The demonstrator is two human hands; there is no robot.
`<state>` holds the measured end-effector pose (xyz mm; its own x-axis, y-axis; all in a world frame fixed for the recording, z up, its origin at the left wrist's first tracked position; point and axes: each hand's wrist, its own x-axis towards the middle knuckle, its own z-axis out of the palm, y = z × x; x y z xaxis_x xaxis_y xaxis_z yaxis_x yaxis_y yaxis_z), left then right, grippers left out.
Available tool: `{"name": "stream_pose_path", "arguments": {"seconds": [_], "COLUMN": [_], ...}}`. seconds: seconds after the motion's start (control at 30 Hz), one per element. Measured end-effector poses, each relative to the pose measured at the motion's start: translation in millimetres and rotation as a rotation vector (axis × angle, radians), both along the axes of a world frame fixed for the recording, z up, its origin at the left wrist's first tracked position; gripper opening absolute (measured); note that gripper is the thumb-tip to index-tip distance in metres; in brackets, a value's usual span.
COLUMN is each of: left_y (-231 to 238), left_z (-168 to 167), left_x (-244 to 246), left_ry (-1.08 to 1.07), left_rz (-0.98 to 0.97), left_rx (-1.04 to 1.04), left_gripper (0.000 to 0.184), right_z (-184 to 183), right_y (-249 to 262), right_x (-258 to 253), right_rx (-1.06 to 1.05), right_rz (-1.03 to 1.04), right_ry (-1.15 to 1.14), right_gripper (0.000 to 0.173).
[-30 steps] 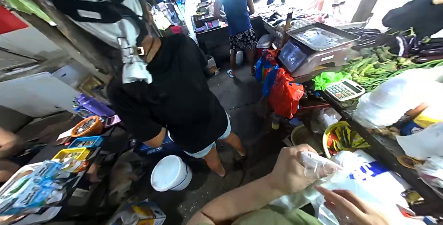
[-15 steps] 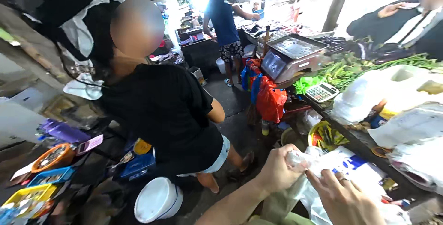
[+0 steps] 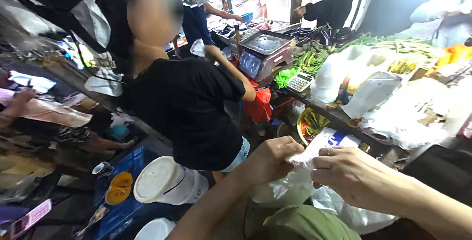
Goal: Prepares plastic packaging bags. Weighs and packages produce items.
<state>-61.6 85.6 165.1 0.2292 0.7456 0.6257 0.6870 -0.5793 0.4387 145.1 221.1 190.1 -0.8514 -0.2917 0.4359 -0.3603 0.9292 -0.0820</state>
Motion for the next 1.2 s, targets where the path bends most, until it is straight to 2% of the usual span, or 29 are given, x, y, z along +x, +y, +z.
{"name": "stream_pose_path", "arguments": {"seconds": [0.07, 0.17, 0.23, 0.3, 0.33, 0.4, 0.47, 0.53, 0.6, 0.67, 0.73, 0.83, 1.0, 1.03, 1.1, 1.2], "left_y": [3, 4, 3, 0, -3, -10, -17, -23, -25, -22, -17, -6, 3, 2, 1, 0], "left_z": [1, -2, -13, -20, -25, -30, -37, -40, -25, -3, 10, 5, -17, -20, -27, -39], "left_x": [0, -4, 0, 12, 17, 26, 25, 14, 2, -5, -12, -15, -10, -8, -3, 7], "left_ry": [-0.057, -0.262, -0.464, -0.542, -0.479, -0.206, 0.068, 0.211, 0.22, 0.126, -0.047, -0.269, -0.626, -0.674, -0.751, -0.787], "left_rz": [0.042, 0.113, 0.038, 0.039, 0.067, 0.176, 0.218, 0.112, -0.028, -0.109, -0.129, -0.001, 0.009, 0.02, 0.054, 0.05], "left_rx": [-0.023, -0.371, -0.479, -0.466, -0.429, -0.318, -0.207, -0.121, -0.151, -0.263, -0.383, -0.431, -0.443, -0.422, -0.365, -0.312], "left_gripper": [0.019, 0.037, 0.031, 0.018, 0.018, 0.017, 0.02, 0.023, 0.02, 0.02, 0.022, 0.029, 0.029, 0.029, 0.032, 0.034], "right_z": [4, 4, -1, -6, -8, -12, -12, -8, -1, 12, 21, 19, 29, 30, 32, 25], "right_y": [-2, -9, -14, -19, -21, -20, -18, -15, -10, 7, 33, 54, 54, 54, 54, 38], "right_x": [3, 3, 0, -2, 0, 6, 13, 18, 21, 20, 14, 7, 20, 24, 33, 31], "right_rx": [0.011, 0.072, 0.119, 0.154, 0.154, 0.111, -0.027, -0.174, -0.308, -0.414, -0.488, -0.494, -0.321, -0.33, -0.42, -0.525], "right_rz": [-0.05, -0.229, -0.296, -0.291, -0.264, -0.154, 0.008, 0.13, 0.171, 0.101, -0.007, -0.17, -0.401, -0.458, -0.548, -0.567], "right_ry": [0.004, 0.033, 0.043, 0.008, -0.025, -0.115, -0.172, -0.215, -0.233, -0.216, -0.223, -0.128, 0.061, 0.091, 0.148, 0.161], "right_gripper": [0.024, 0.023, 0.02, 0.013, 0.011, 0.012, 0.017, 0.022, 0.026, 0.029, 0.022, 0.008, 0.031, 0.035, 0.031, 0.036]}}
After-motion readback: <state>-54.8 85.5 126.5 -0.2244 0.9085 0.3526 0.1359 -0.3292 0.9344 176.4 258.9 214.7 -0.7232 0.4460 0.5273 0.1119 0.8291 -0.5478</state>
